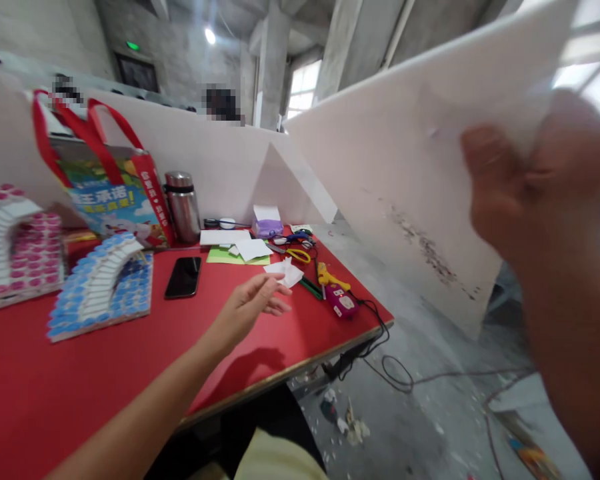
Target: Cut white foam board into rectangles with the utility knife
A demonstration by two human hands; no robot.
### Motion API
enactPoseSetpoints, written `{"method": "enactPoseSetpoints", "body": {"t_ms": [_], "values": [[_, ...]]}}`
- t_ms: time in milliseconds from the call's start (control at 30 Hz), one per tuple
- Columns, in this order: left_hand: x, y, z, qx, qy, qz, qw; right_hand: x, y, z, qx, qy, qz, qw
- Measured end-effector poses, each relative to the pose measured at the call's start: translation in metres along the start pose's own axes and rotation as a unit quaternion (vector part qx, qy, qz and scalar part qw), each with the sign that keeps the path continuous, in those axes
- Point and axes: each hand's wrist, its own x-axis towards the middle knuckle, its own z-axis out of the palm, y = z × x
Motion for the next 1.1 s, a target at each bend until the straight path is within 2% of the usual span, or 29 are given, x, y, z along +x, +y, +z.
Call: {"method": "enactPoseSetpoints", "body": {"t_ms": [100,200,400,467,533,633,700,800,833,900,1000,1100], "values": [[-0.002,0.027,-0.017,-0.047,0.012,0.010,0.999,-0.001,-0.017,0.013,0.035,-0.052,-0.072,0.995],[-0.003,0.039,-0.029,-0.077,0.027,0.019,0.997,-0.002,-0.027,0.025,0.069,-0.049,-0.087,0.993],[-0.002,0.030,-0.033,-0.088,0.053,0.011,0.995,0.012,-0.024,0.030,0.098,-0.058,-0.034,0.993],[-0.002,0.028,-0.032,-0.095,0.059,-0.002,0.994,0.011,-0.025,0.032,0.086,-0.050,-0.042,0.994],[-0.003,0.030,-0.033,-0.117,0.057,-0.016,0.991,0.001,-0.031,0.036,0.082,-0.048,-0.082,0.992],[-0.002,0.038,-0.045,-0.186,0.030,-0.049,0.981,-0.027,-0.053,0.042,0.120,-0.029,-0.192,0.973],[-0.001,0.042,-0.063,-0.244,0.010,-0.077,0.967,-0.056,-0.076,0.045,0.169,-0.029,-0.254,0.952],[0.000,0.038,-0.099,-0.303,0.012,-0.109,0.947,-0.109,-0.117,0.050,0.234,-0.066,-0.332,0.911],[0.001,0.034,-0.111,-0.311,0.018,-0.120,0.943,-0.128,-0.130,0.052,0.237,-0.097,-0.352,0.900],[0.002,0.023,-0.128,-0.304,0.042,-0.145,0.940,-0.164,-0.153,0.058,0.251,-0.126,-0.367,0.887],[0.006,0.002,-0.134,-0.241,0.097,-0.182,0.948,-0.208,-0.173,0.068,0.292,-0.152,-0.368,0.870],[0.017,-0.020,-0.123,-0.154,0.154,-0.188,0.958,-0.234,-0.174,0.072,0.327,-0.172,-0.377,0.849]]}}
